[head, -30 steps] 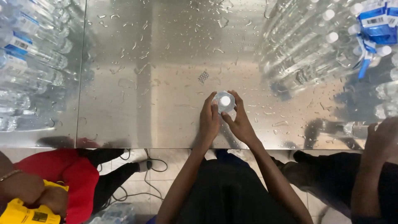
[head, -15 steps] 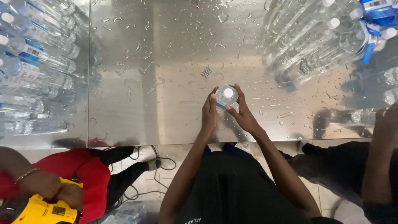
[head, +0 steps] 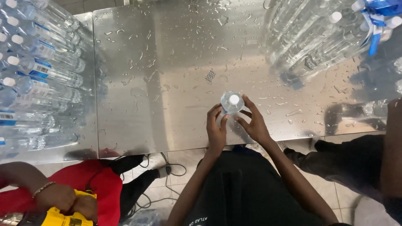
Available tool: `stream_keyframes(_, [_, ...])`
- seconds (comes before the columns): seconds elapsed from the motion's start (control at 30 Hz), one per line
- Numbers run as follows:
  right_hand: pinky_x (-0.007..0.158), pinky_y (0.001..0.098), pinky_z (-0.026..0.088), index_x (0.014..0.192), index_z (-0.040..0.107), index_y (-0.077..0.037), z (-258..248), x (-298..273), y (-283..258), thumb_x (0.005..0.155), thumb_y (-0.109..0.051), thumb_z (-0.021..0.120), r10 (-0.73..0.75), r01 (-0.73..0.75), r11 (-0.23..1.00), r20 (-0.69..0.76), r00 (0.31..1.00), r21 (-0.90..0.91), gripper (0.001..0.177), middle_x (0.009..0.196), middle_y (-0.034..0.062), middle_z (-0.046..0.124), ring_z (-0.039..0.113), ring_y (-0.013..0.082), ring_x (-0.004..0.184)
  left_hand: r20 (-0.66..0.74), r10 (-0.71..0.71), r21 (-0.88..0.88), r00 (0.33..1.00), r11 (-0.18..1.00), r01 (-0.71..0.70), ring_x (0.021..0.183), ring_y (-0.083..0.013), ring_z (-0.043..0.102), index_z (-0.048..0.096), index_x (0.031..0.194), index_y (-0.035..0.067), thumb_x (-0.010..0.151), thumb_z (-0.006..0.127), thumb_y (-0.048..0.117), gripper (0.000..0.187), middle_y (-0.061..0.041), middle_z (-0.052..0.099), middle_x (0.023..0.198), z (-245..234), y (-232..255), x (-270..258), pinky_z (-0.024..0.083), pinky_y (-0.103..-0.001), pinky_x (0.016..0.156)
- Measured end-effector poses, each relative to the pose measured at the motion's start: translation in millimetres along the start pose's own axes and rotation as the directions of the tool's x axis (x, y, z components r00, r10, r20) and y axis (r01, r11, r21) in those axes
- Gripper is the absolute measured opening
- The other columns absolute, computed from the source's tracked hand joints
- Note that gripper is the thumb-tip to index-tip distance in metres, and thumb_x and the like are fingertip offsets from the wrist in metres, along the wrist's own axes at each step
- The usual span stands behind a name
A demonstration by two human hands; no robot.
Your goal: Manually applying small blue adhesive labels or seals to the caps of plastic water bottles on a production table.
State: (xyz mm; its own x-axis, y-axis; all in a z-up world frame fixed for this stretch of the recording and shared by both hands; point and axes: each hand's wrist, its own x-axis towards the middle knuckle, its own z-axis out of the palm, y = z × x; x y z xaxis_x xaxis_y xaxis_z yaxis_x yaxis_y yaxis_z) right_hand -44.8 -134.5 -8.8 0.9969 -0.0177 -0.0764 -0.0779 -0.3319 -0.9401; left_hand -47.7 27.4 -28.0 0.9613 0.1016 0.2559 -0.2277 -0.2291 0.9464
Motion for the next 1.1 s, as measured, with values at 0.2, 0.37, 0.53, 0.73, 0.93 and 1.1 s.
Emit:
stream_keyframes(0.2, [0.115, 0.0589, 0.058, 0.171, 0.021, 0.0, -10, 15, 24, 0.083, 0.009, 0.086, -0.038, 0.041, 0.997, 0.048, 0.998, -0.059, 0.11, 0.166, 0.0322, 0.033, 0.052, 0.0531, 0.142, -0.085, 0.059, 0.066, 0.995, 0.996, -0.053, 0.117, -0.0343, 0.077, 0.077, 0.116, 0.002, 0.101, 0.078, 0.004, 0.015, -0.011, 0.077, 0.123, 5, -27, -2, 0.07, -0.043, 0.092])
stream_keyframes(0.37, [0.127, 0.0596, 0.043, 0.174, 0.021, -0.007, 26, 44, 96, 0.084, -0.015, 0.093, 0.178, -0.152, 0.973, 0.149, 0.973, -0.171, 0.116, 0.168, 0.028, 0.042, 0.045, 0.0487, 0.153, -0.065, 0.103, 0.069, 0.993, 0.993, -0.098, 0.099, -0.04, 0.077, 0.077, 0.105, 0.001, 0.101, 0.077, 0.004, 0.005, -0.01, 0.076, 0.105, 10, -30, 7, 0.071, -0.045, 0.082])
stream_keyframes(0.53, [0.127, 0.055, 0.044, 0.166, 0.044, -0.005, 45, 46, 139, 0.083, -0.026, 0.097, 0.194, -0.187, 0.955, 0.01, 0.981, -0.232, 0.1, 0.161, 0.0229, 0.056, 0.052, 0.041, 0.151, 0.012, 0.184, 0.1, 0.983, 0.978, -0.184, 0.096, -0.0267, 0.078, 0.074, 0.107, 0.008, 0.107, 0.073, 0.015, 0.007, -0.003, 0.071, 0.102, 9, -42, 17, 0.067, -0.037, 0.076])
stream_keyframes(0.73, [0.127, 0.0573, 0.04, 0.166, 0.042, 0.001, 56, 32, 135, 0.085, -0.013, 0.091, 0.292, -0.303, 0.943, -0.096, 0.952, -0.139, 0.096, 0.16, 0.0269, 0.055, 0.05, 0.0458, 0.151, 0.077, 0.282, 0.304, 0.956, 0.907, -0.292, 0.088, -0.0254, 0.077, 0.072, 0.102, 0.011, 0.1, 0.08, 0.015, 0.009, -0.004, 0.071, 0.098, 9, -75, 19, 0.066, -0.04, 0.074])
stream_keyframes(0.93, [0.127, 0.0567, 0.041, 0.168, 0.035, 0.0, 60, 32, 61, 0.079, -0.029, 0.099, 0.288, -0.317, 0.936, -0.181, 0.94, -0.151, 0.113, 0.162, 0.0265, 0.053, 0.048, 0.0455, 0.152, -0.072, 0.218, 0.105, 0.973, 0.972, -0.21, 0.093, -0.0344, 0.078, 0.073, 0.109, 0.005, 0.098, 0.076, 0.001, 0.012, -0.012, 0.076, 0.106, -21, -58, 22, 0.066, -0.045, 0.079])
stream_keyframes(1.1, [0.124, 0.0561, 0.044, 0.165, 0.035, 0.004, 74, 33, 60, 0.084, -0.033, 0.096, 0.258, -0.306, 0.929, -0.228, 0.939, -0.208, 0.108, 0.161, 0.0279, 0.052, 0.049, 0.0457, 0.151, -0.05, -0.036, -0.29, 0.998, 0.957, 0.02, 0.114, -0.0425, 0.076, 0.072, 0.126, -0.003, 0.099, 0.081, 0.005, 0.029, -0.022, 0.079, 0.121, -10, -39, 17, 0.063, -0.05, 0.099])
